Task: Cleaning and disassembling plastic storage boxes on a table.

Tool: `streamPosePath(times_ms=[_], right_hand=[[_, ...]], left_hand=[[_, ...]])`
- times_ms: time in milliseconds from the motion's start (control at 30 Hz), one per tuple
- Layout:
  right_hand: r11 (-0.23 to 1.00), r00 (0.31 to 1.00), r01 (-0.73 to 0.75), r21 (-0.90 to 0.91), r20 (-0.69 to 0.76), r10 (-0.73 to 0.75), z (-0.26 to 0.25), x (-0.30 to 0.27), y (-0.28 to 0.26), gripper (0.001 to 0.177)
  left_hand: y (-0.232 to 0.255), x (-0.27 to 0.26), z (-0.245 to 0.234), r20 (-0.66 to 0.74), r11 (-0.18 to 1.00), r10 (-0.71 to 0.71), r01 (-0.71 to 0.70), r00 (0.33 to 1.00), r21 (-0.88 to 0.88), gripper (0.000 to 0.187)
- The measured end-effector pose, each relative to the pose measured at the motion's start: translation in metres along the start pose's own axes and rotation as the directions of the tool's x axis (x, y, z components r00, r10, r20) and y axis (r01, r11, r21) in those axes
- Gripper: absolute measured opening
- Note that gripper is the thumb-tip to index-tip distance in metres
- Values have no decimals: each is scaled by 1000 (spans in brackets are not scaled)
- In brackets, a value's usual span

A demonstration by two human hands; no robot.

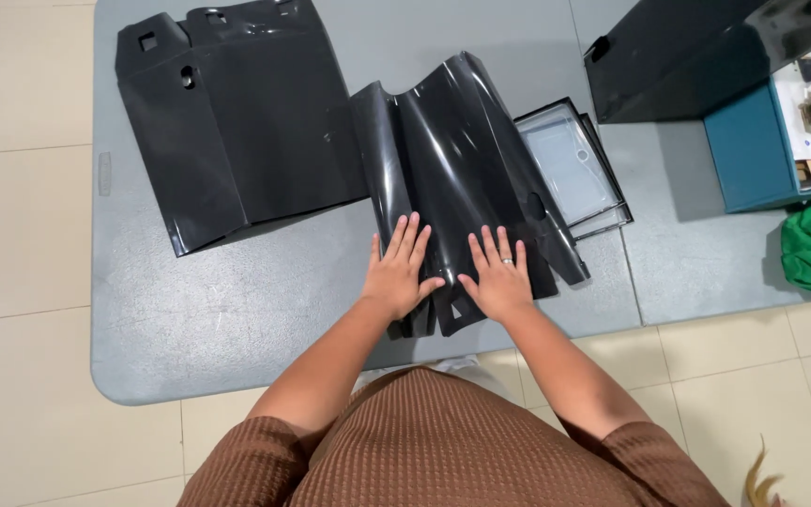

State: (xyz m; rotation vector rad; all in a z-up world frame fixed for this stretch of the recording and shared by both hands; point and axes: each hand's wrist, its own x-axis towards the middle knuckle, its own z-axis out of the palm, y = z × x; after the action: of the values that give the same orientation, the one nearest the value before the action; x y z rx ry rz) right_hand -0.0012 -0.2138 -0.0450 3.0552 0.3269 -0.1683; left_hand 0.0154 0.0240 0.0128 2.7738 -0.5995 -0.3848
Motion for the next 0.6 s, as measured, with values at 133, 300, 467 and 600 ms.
streamPosePath(times_ms=[133, 300, 467, 600], right_hand=[[997, 998, 6, 73, -69, -1, -38, 6, -15, 76], [975, 918, -167, 149, -338, 209, -113, 31, -5, 65], [947, 949, -123, 298, -243, 200, -91, 50, 47, 83], [968, 978, 133, 212, 133, -163, -16, 26, 36, 94]], left_hand=[[4, 7, -14, -206, 989, 51, -78, 977, -127, 84], [4, 16, -24, -158, 174, -536, -74, 830, -982, 103], [-60, 16, 45, -1, 243, -518, 146, 855, -959, 89], [-48, -6, 60, -219, 618, -624, 302, 750, -726, 97]])
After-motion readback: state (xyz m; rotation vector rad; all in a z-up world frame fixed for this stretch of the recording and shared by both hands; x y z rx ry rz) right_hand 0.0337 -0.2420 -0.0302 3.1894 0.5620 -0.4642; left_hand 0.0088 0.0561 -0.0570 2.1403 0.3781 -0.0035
